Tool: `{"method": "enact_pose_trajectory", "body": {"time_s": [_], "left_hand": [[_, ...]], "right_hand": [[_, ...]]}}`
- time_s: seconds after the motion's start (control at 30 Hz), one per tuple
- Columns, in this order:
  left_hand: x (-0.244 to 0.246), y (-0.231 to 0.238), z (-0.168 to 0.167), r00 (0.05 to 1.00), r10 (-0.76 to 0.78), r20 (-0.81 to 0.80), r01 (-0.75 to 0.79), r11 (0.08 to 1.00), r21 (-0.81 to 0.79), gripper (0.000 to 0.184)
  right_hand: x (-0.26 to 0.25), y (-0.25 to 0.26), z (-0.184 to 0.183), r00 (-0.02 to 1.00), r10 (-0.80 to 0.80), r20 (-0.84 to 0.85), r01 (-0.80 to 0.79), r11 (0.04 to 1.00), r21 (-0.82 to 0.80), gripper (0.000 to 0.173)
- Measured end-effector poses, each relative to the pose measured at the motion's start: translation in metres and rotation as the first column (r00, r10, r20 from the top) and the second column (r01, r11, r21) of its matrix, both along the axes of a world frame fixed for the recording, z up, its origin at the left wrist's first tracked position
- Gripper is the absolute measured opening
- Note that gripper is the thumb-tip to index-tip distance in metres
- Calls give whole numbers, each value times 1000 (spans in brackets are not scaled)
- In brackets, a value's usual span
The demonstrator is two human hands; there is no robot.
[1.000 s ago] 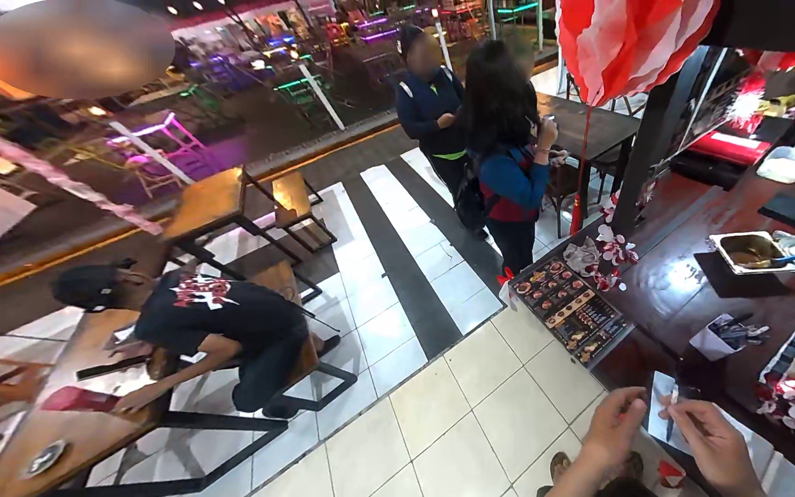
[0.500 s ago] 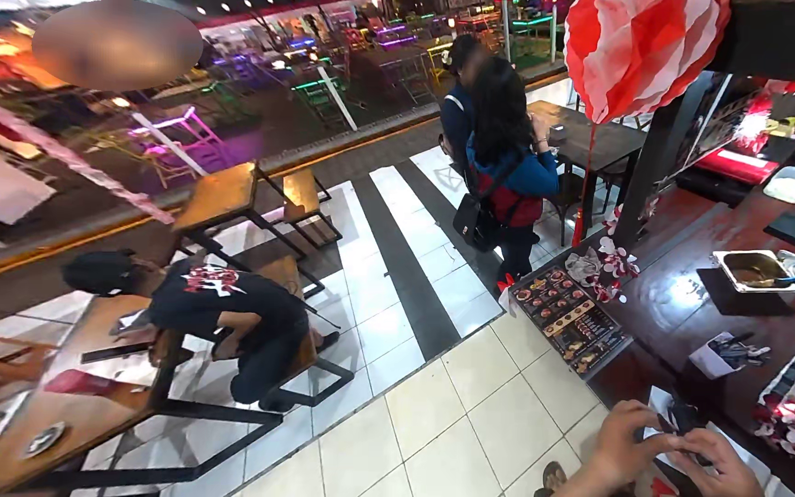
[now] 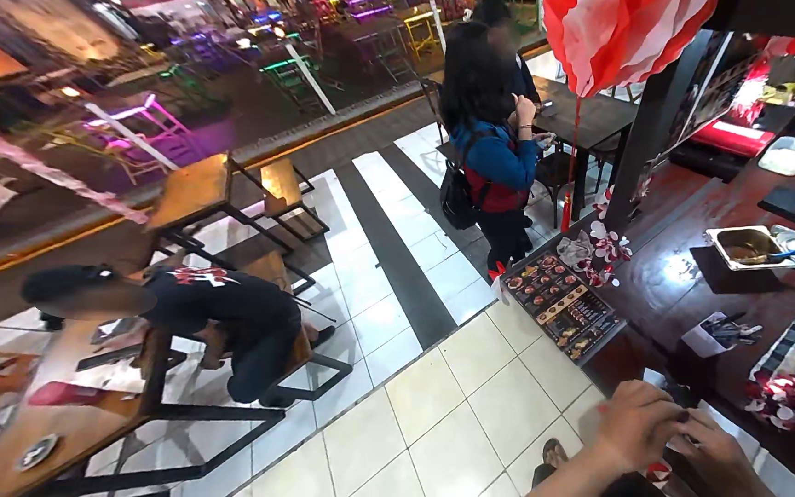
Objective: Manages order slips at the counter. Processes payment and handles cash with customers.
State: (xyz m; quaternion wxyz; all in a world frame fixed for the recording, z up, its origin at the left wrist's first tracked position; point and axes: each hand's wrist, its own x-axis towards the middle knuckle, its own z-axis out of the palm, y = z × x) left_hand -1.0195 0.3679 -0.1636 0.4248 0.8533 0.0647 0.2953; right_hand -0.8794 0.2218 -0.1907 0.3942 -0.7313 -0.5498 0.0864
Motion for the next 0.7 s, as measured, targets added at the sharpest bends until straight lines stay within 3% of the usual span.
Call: {"method": "enact_pose_trajectory", "body": {"time_s": [0.13, 0.2, 0.27, 0.37, 0.47, 0.6, 0.7], "left_hand": [[2, -3, 0, 997, -73, -9, 73, 997, 39, 22], [1, -4, -6, 998, -67, -11, 67, 998, -6, 33], [-3, -1, -20, 997, -37, -64, 31, 996, -82, 49], [-8, 7, -61, 970, 24, -243, -49, 994, -97, 42], [-16, 10, -102, 899, -11, -438, 27, 999, 31, 36], [-20, -5, -132, 850, -90, -519, 188, 972, 138, 41], [-14, -21, -149, 859, -81, -505, 234, 940, 248, 43]], "right_hand": [[-7, -5, 3, 994, -27, -103, 18, 996, -89, 25], [-13, -3, 17, 923, -78, -376, 37, 993, -115, 23], [-5, -9, 4, 853, 13, -522, -13, 1000, 3, 25], [15, -16, -28, 958, -25, -284, 30, 999, 13, 35], [26, -17, -33, 987, -129, -101, 111, 980, -167, 44], [37, -20, -47, 949, -277, -152, 204, 905, -372, 49], [38, -20, -62, 933, -310, -183, 231, 905, -358, 58]]}}
